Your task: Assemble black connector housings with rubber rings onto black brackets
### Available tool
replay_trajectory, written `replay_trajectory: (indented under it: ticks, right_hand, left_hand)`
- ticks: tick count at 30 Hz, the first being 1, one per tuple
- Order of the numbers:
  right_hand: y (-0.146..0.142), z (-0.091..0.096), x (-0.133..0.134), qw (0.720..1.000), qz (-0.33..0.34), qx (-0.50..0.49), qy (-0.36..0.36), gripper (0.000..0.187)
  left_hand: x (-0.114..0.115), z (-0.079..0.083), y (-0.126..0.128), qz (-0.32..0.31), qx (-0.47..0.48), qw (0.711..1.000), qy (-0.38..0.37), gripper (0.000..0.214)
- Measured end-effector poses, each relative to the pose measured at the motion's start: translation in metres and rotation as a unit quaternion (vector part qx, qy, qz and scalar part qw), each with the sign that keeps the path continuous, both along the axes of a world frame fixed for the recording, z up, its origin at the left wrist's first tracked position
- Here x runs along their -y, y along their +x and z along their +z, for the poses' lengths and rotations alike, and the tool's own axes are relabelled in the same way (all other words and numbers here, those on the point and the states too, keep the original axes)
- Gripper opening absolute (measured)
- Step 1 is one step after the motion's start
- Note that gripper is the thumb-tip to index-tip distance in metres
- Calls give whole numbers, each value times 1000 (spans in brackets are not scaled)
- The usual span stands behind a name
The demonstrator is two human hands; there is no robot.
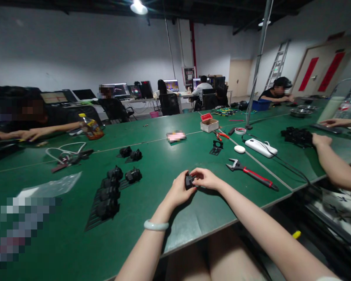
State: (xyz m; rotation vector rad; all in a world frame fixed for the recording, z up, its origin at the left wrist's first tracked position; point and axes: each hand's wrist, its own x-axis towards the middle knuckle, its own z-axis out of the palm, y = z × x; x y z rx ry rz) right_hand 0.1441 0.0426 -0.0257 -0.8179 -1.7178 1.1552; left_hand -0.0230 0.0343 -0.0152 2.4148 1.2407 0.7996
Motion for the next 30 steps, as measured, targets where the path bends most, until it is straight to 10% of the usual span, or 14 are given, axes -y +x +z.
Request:
replay_trajectory:
  ticks: [30]
  right_hand:
    - [7, -3, 4, 999, 37, -4, -37, 36]
  left_hand:
    - [5, -3, 2, -2, -4, 1000, -8, 65]
